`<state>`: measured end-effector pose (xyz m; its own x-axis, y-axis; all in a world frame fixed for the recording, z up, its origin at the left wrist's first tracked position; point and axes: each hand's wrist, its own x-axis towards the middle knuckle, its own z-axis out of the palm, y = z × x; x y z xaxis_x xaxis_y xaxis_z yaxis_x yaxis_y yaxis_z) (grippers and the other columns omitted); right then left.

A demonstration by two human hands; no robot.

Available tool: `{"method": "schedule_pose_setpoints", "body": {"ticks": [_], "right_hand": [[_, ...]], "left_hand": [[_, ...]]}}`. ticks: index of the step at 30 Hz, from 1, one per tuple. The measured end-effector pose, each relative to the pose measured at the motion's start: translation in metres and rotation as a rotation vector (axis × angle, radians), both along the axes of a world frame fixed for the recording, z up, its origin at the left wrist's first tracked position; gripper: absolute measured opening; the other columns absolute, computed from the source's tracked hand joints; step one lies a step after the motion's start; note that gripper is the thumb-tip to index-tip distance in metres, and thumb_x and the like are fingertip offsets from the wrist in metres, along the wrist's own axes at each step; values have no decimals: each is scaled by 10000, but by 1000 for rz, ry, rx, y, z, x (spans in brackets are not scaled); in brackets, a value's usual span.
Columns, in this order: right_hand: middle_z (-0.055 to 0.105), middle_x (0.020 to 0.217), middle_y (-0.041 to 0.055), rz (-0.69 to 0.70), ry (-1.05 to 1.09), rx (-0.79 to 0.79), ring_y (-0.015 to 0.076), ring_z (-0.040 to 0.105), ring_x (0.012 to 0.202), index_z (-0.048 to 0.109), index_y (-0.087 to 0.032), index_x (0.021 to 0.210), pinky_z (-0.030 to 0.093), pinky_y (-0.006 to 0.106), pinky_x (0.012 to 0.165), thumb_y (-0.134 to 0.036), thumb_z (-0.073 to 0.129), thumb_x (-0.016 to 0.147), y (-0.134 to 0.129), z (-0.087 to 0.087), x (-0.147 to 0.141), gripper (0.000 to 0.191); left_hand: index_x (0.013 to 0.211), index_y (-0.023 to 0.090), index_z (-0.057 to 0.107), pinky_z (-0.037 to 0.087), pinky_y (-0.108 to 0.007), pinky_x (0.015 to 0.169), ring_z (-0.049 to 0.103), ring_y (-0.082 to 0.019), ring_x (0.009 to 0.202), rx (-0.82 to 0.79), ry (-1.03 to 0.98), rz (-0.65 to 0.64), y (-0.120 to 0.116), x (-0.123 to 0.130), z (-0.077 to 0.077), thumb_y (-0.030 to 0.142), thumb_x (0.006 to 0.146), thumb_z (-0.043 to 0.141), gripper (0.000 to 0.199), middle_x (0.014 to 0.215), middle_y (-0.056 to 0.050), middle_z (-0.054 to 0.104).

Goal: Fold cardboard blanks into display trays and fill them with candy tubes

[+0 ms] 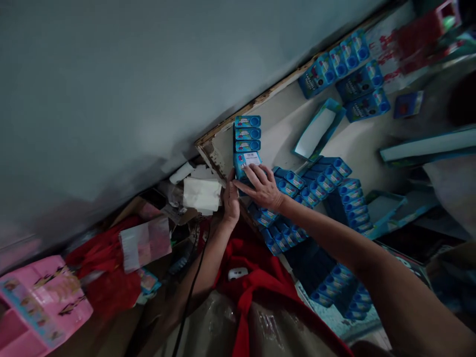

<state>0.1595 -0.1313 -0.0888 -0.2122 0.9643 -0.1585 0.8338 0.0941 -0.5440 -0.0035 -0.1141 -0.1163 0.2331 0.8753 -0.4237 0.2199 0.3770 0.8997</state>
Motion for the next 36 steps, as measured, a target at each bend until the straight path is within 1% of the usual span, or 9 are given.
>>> {"method": "schedule_pose_setpoints", "body": {"ticks": [7, 12, 16, 19, 22, 24, 28, 32, 36], "right_hand": [[435, 1739, 106, -3, -96, -16, 387, 348, 1642, 505, -388, 1652, 270, 696, 1333, -146, 642, 928, 24, 11, 2, 775], [195, 1820, 186, 101, -174, 23, 399, 141, 1704, 348, -193, 1737, 118, 697, 1364, -372, 749, 916, 51, 13, 18, 932], [151, 1818, 215, 127, -182, -19, 373, 106, 1713, 296, -113, 1745, 49, 662, 1375, -389, 768, 902, 69, 15, 18, 1004], [164, 1822, 207, 164, -123, -66, 406, 107, 1708, 380, -143, 1718, 70, 680, 1367, -438, 863, 816, 79, 30, 38, 1065], [271, 1810, 143, -42, -118, 24, 386, 174, 1700, 443, -236, 1696, 118, 682, 1367, -493, 767, 916, 101, 44, 101, 882], [321, 1788, 154, -375, -193, 127, 378, 201, 1692, 399, -227, 1717, 137, 689, 1361, -535, 610, 1019, 125, 44, 159, 791], [257, 1780, 276, -776, -331, 125, 463, 138, 1686, 263, -96, 1747, 114, 805, 1280, -729, 389, 1052, 186, 12, 246, 949], [224, 1763, 338, -798, -409, 85, 501, 128, 1673, 244, -6, 1730, 44, 808, 1279, -787, 440, 1002, 217, -23, 257, 1086], [220, 1778, 292, -771, -493, 90, 488, 117, 1674, 195, -66, 1759, 47, 787, 1295, -673, 513, 1004, 212, -26, 234, 1020]], "left_hand": [[1645, 235, 478, 347, -394, 1357, 410, -240, 1631, 49, 42, -25, 13, 4, 7, 656, 1106, 363, 693, 1710, -94, 496], [1717, 223, 339, 243, -422, 1391, 265, -258, 1694, 285, 112, -69, 42, 21, -7, 668, 1102, 357, 759, 1800, -134, 326], [1671, 144, 411, 317, -454, 1356, 408, -294, 1630, 384, 210, -33, 57, 40, -24, 687, 1105, 280, 795, 1707, -236, 455], [1655, 147, 434, 370, -470, 1321, 470, -301, 1586, 477, 286, -26, 63, 36, -14, 663, 1111, 329, 757, 1668, -244, 501], [1660, 163, 447, 296, -534, 1353, 355, -336, 1649, 676, 397, -88, 86, 36, 11, 609, 1102, 443, 714, 1717, -229, 438], [1671, 171, 454, 204, -607, 1373, 230, -379, 1694, 763, 520, -216, 110, 50, 26, 590, 1095, 466, 712, 1767, -209, 363], [1688, 208, 453, 102, -723, 1352, 130, -436, 1706, 755, 759, -552, 148, 89, 36, 539, 1085, 503, 689, 1817, -163, 253], [1724, 209, 376, 141, -701, 1354, 105, -420, 1712, 761, 857, -626, 151, 102, 31, 521, 1083, 519, 727, 1834, -149, 179], [1715, 200, 395, 174, -684, 1353, 117, -416, 1711, 773, 887, -624, 148, 99, 31, 490, 1091, 510, 698, 1828, -153, 203]]}}
